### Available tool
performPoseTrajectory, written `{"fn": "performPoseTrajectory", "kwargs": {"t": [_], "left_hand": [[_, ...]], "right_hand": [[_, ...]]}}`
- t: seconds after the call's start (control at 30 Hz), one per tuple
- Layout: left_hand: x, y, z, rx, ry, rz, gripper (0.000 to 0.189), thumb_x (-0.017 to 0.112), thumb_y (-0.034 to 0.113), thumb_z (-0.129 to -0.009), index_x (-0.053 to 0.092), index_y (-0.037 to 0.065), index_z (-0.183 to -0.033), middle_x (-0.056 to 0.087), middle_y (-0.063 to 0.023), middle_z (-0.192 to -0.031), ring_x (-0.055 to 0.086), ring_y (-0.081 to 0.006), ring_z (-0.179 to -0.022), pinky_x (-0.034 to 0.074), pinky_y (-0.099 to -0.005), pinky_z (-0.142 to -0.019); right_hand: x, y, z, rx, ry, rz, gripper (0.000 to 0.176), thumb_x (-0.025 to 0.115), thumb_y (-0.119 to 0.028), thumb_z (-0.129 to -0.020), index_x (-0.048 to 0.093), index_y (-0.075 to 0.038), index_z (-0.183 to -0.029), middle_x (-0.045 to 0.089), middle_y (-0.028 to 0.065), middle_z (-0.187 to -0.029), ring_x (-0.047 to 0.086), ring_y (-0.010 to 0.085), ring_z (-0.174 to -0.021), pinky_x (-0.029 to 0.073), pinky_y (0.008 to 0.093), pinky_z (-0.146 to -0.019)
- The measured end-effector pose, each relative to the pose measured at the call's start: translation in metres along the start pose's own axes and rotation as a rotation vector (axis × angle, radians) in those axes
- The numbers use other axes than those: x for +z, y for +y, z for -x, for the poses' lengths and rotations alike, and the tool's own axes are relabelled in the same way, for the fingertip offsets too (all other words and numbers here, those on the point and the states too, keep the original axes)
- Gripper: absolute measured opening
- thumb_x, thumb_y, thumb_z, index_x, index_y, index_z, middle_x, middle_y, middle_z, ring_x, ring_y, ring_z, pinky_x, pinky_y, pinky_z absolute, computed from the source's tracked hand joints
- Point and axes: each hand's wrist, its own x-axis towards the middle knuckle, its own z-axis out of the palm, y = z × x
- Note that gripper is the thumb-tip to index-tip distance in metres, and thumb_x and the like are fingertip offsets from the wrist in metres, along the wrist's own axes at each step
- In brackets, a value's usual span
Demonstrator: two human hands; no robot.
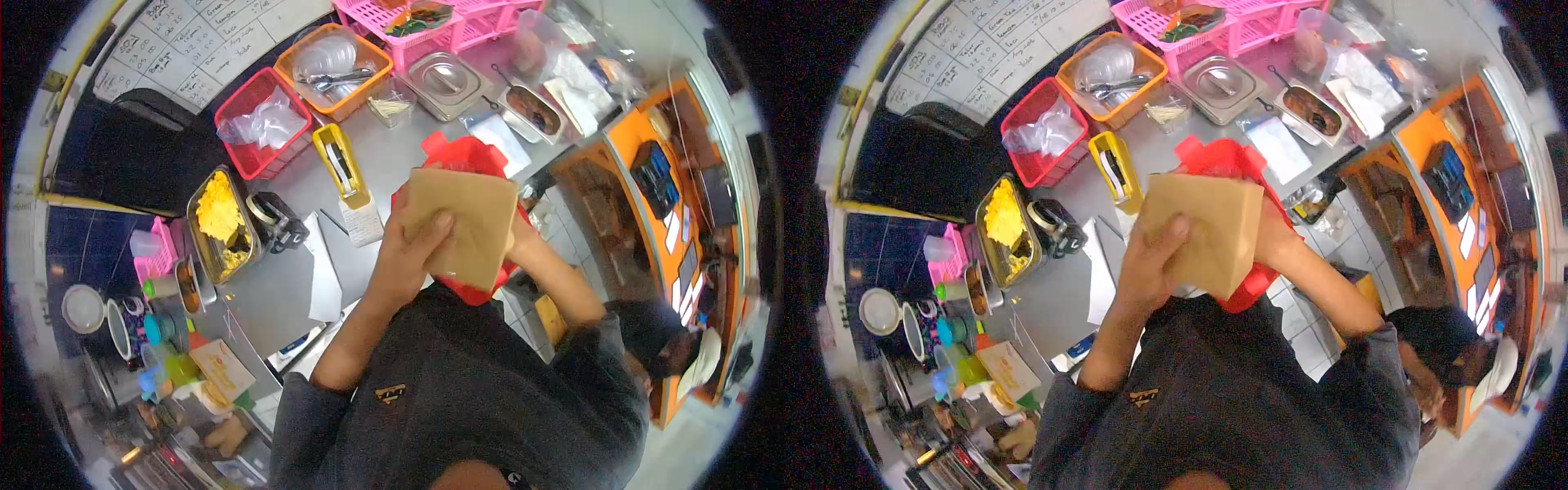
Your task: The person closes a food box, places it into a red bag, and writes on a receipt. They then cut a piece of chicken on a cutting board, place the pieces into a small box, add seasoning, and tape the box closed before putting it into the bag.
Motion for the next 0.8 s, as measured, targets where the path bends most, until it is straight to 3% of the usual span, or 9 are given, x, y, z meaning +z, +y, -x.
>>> {"fn": "performPoseTrajectory", "kwargs": {"t": [0.07,0.13,0.2,0.33,0.47,0.57,0.63,0.73,0.8], "left_hand": [[-0.003,-0.024,-0.022,0.053,0.07,-0.132,0.066,0.066,0.016,-0.092,0.034,0.001,-0.147,0.053,-0.0097,-0.134,0.053,-0.0192,-0.122,0.042,-0.0338,-0.104],[-0.006,-0.035,-0.034,0.091,0.135,-0.266,0.065,0.067,0.017,-0.091,0.035,0.001,-0.147,0.053,-0.0109,-0.133,0.053,-0.0204,-0.122,0.042,-0.0339,-0.104],[-0.014,-0.033,-0.036,0.211,0.248,-0.771,0.06,0.068,0.015,-0.091,0.041,0.001,-0.143,0.053,-0.0113,-0.134,0.053,-0.0198,-0.121,0.043,-0.0333,-0.102],[0.008,-0.025,-0.03,0.159,0.341,-1.373,0.059,0.066,0.017,-0.089,0.042,-0.001,-0.14,0.051,-0.0274,-0.132,0.054,-0.042,-0.117,0.042,-0.0471,-0.102],[0.001,-0.04,-0.042,0.047,0.432,-1.359,0.064,0.065,0.017,-0.088,0.037,-0.001,-0.142,0.048,-0.0327,-0.131,0.048,-0.0501,-0.119,0.038,-0.0521,-0.103],[-0.007,-0.041,-0.05,0.175,0.455,-1.428,0.055,0.064,0.016,-0.089,0.039,-0.005,-0.134,0.055,-0.0374,-0.112,0.056,-0.0534,-0.103,0.047,-0.0563,-0.085],[-0.01,-0.036,-0.054,-0.17,0.471,-1.288,0.043,0.063,0.019,-0.091,0.044,-0.007,-0.119,0.061,-0.0365,-0.097,0.06,-0.0533,-0.091,0.049,-0.057,-0.078],[-0.025,-0.046,-0.053,-0.064,0.458,-1.365,0.037,0.063,0.022,-0.092,0.045,-0.007,-0.106,0.064,-0.0341,-0.083,0.063,-0.0528,-0.082,0.05,-0.0573,-0.072],[-0.027,-0.044,-0.052,-0.159,0.456,-1.363,0.037,0.062,0.023,-0.092,0.045,-0.007,-0.106,0.063,-0.0344,-0.083,0.062,-0.0533,-0.082,0.049,-0.0576,-0.072]], "right_hand": [[-0.011,0.004,-0.002,0.027,0.007,-0.059,0.049,0.063,-0.031,-0.085,0.057,-0.012,-0.13,0.062,0.0131,-0.127,0.059,0.0314,-0.116,0.048,0.0412,-0.098],[-0.017,0.015,-0.004,0.034,-0.189,0.193,0.056,0.062,-0.018,-0.086,0.048,-0.007,-0.139,0.055,0.0152,-0.136,0.052,0.0303,-0.127,0.041,0.0389,-0.108],[-0.017,0.033,0.002,0.03,-0.213,0.304,0.053,0.061,-0.025,-0.087,0.05,-0.007,-0.135,0.058,0.0162,-0.129,0.055,0.0302,-0.122,0.043,0.0384,-0.104],[-0.023,0.022,0.005,0.054,-0.279,0.496,0.045,0.056,-0.016,-0.086,0.052,-0.001,-0.129,0.058,0.0224,-0.124,0.058,0.0327,-0.116,0.046,0.0402,-0.1],[-0.013,0.033,0.017,-0.009,-0.233,0.554,0.039,0.053,-0.01,-0.085,0.054,0.003,-0.123,0.059,0.0266,-0.118,0.061,0.036,-0.11,0.046,0.0426,-0.098],[-0.019,0.026,0.017,-0.121,-0.167,0.622,0.038,0.054,-0.02,-0.085,0.056,0.002,-0.116,0.061,0.0224,-0.109,0.061,0.0357,-0.101,0.047,0.0433,-0.093],[-0.019,0.027,0.018,-0.173,-0.146,0.725,0.04,0.056,-0.029,-0.085,0.059,0.0,-0.112,0.062,0.0171,-0.102,0.062,0.0334,-0.095,0.048,0.0426,-0.087],[-0.016,0.026,0.02,-0.123,-0.311,0.643,0.034,0.055,-0.028,-0.086,0.059,-0.001,-0.107,0.063,0.0184,-0.099,0.063,0.0331,-0.092,0.049,0.0416,-0.084],[-0.027,0.012,0.01,0.064,-0.275,0.096,0.031,0.057,-0.024,-0.086,0.057,0.001,-0.104,0.062,0.0207,-0.103,0.063,0.0346,-0.096,0.049,0.041,-0.085]]}}
